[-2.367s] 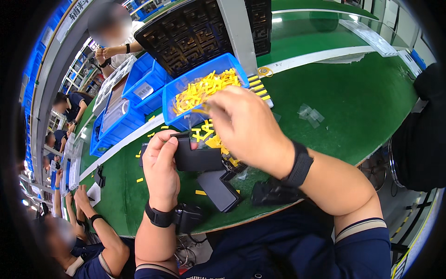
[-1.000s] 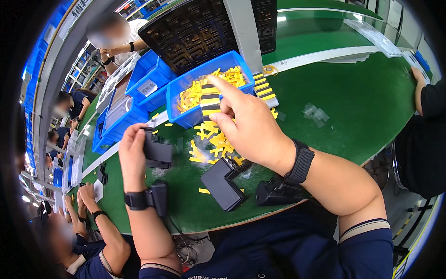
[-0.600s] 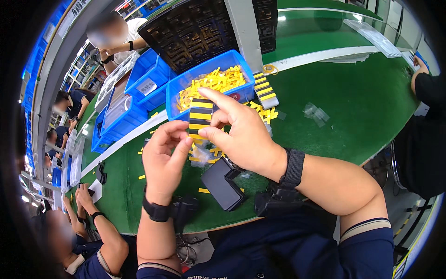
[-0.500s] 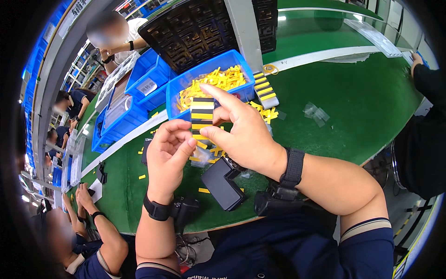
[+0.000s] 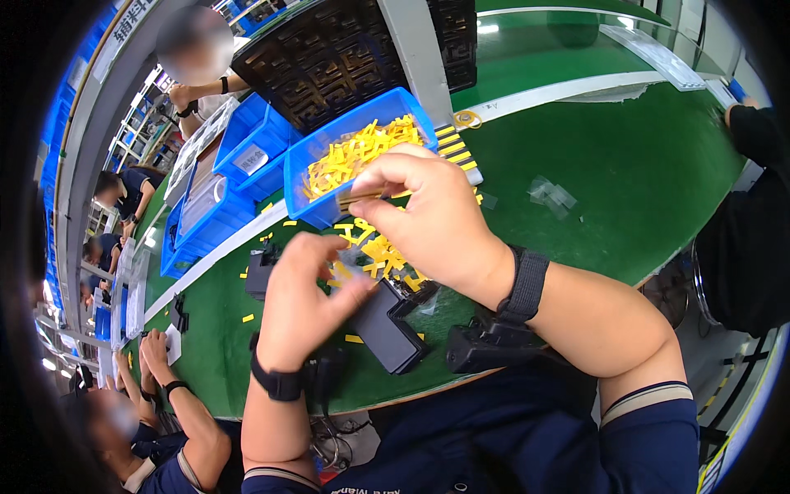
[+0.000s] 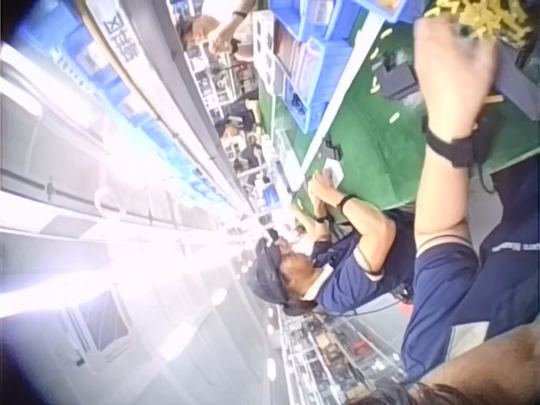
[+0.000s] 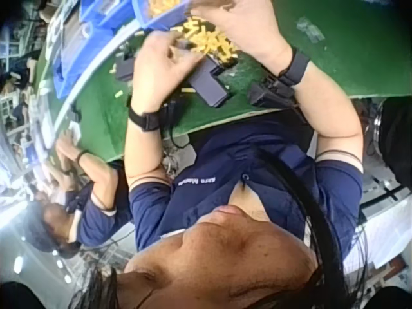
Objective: Assembling small yellow components into black plastic housings at a factory workstation on a production line.
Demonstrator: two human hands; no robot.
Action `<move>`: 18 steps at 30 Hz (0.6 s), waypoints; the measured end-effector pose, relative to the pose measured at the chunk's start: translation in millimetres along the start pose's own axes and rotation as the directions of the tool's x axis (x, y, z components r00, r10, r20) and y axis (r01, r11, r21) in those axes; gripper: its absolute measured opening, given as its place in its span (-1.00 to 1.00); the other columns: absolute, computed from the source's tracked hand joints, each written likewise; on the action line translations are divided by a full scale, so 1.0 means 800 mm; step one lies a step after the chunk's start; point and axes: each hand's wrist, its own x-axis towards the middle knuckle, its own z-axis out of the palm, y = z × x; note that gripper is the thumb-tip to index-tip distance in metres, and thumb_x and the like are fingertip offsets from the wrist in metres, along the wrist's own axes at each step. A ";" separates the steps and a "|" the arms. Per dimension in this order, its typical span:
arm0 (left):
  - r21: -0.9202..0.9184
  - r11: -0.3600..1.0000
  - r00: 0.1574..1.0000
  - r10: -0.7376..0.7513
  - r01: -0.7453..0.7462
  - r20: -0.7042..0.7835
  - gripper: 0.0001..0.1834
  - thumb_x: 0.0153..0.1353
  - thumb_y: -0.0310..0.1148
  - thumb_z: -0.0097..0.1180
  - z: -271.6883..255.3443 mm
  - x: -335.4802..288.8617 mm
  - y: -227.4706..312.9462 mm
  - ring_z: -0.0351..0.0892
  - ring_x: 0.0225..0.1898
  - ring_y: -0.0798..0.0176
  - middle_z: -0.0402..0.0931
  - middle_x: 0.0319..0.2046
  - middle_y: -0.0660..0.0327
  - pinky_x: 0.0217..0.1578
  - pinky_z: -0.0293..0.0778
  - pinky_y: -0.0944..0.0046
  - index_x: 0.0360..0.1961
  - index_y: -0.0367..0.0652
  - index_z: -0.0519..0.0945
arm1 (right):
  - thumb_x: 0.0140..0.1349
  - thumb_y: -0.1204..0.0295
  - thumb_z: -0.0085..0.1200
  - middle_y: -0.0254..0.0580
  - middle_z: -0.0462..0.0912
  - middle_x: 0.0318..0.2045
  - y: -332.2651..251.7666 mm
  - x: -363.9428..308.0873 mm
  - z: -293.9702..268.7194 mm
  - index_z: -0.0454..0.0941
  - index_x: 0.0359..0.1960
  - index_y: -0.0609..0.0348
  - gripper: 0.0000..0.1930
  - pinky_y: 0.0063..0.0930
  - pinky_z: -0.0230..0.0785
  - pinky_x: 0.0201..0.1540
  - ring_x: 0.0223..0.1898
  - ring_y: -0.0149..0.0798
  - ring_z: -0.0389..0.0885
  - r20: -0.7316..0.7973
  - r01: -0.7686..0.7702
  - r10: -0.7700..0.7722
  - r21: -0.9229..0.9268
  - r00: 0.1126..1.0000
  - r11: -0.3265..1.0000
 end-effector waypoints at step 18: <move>-0.891 0.371 0.951 -0.256 0.262 0.173 -0.78 0.22 -0.60 -0.07 0.011 -0.011 0.017 0.54 -0.25 0.40 0.55 -0.28 0.13 -0.23 0.45 0.45 -0.11 -0.37 0.31 | -0.03 0.51 0.13 -0.14 0.59 -0.55 -0.023 -0.013 0.006 0.62 -0.44 0.29 -0.88 -0.44 0.40 -0.35 -0.43 -0.28 0.56 0.069 -0.076 0.073 0.049 0.995 0.996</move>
